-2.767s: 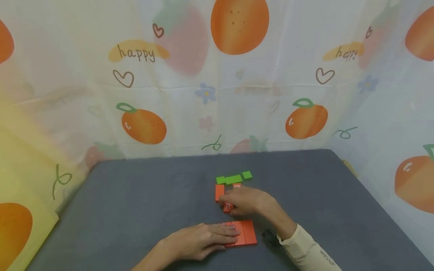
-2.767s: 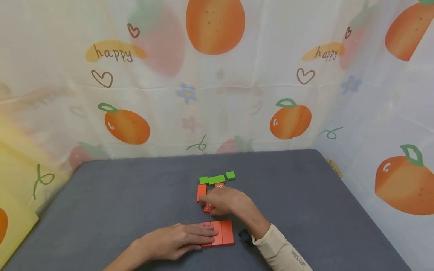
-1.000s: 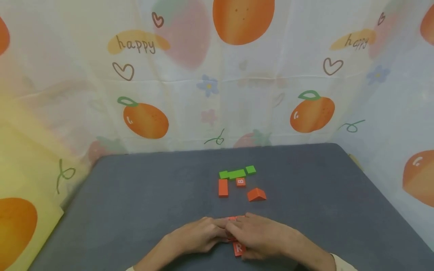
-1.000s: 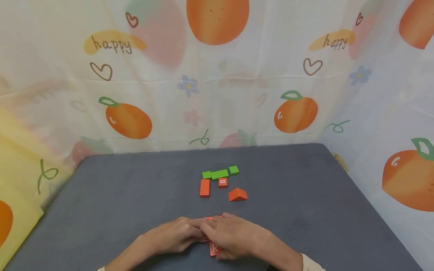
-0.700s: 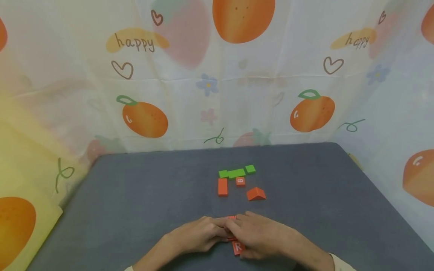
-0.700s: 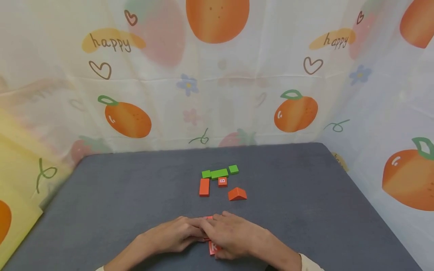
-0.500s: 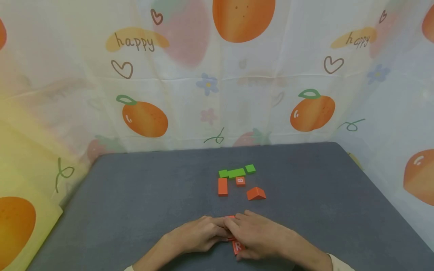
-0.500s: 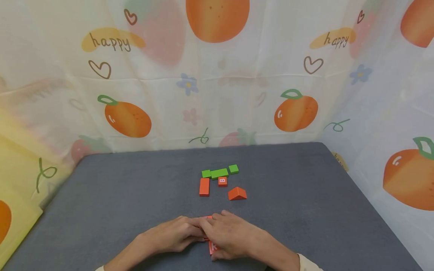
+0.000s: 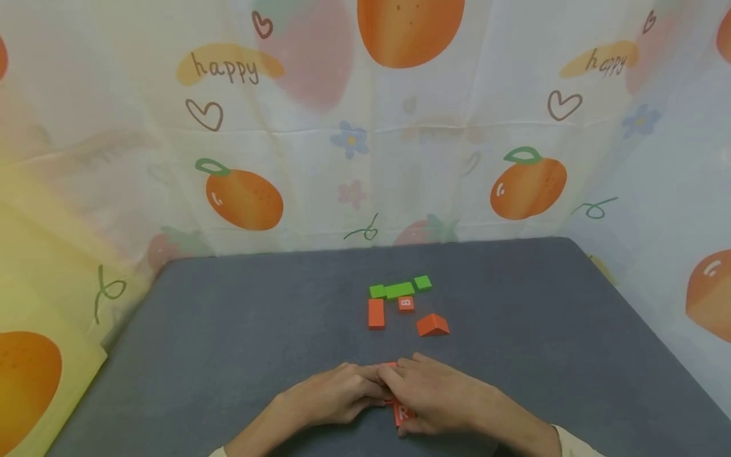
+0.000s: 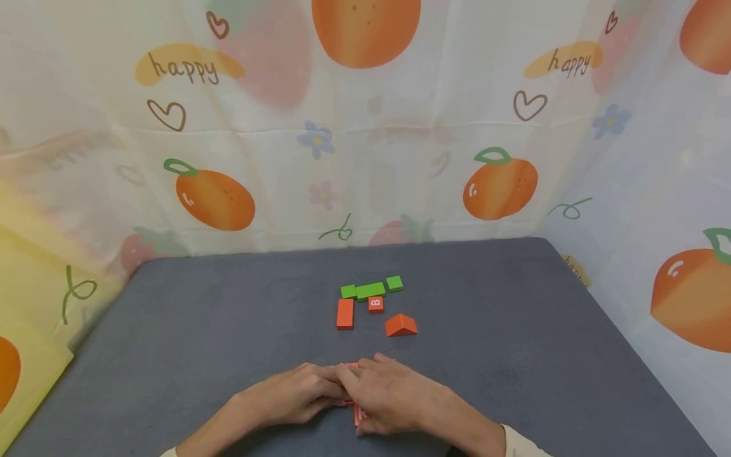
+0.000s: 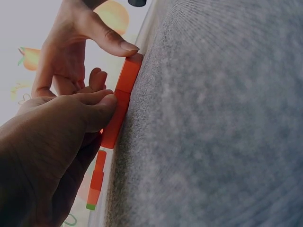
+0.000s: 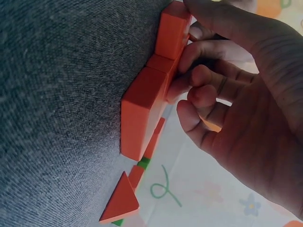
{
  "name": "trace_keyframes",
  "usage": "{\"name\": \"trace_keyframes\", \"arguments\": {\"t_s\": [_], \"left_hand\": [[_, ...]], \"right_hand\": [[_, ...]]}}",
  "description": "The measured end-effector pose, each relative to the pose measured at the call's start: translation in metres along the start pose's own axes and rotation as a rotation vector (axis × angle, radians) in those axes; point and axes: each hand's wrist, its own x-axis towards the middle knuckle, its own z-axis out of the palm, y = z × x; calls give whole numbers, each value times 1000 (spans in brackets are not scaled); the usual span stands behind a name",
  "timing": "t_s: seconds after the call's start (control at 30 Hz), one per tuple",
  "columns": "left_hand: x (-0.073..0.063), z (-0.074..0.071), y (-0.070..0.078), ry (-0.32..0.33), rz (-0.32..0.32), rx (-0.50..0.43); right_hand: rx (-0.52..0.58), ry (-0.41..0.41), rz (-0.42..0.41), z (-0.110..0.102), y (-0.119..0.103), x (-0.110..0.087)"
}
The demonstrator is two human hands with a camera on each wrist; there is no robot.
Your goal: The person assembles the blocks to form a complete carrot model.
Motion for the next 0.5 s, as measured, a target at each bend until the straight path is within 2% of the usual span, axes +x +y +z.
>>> {"name": "trace_keyframes", "arguments": {"t_s": [0.13, 0.27, 0.4, 0.5], "left_hand": [[-1, -2, 0, -1, -9, 0], [-2, -2, 0, -1, -8, 6], [-1, 0, -1, -1, 26, 33], [-2, 0, -2, -9, 47, 35]], "right_hand": [[9, -5, -5, -1, 1, 2], [69, -26, -11, -8, 5, 2], [155, -11, 27, -24, 14, 1], [189, 35, 74, -44, 26, 2]]}}
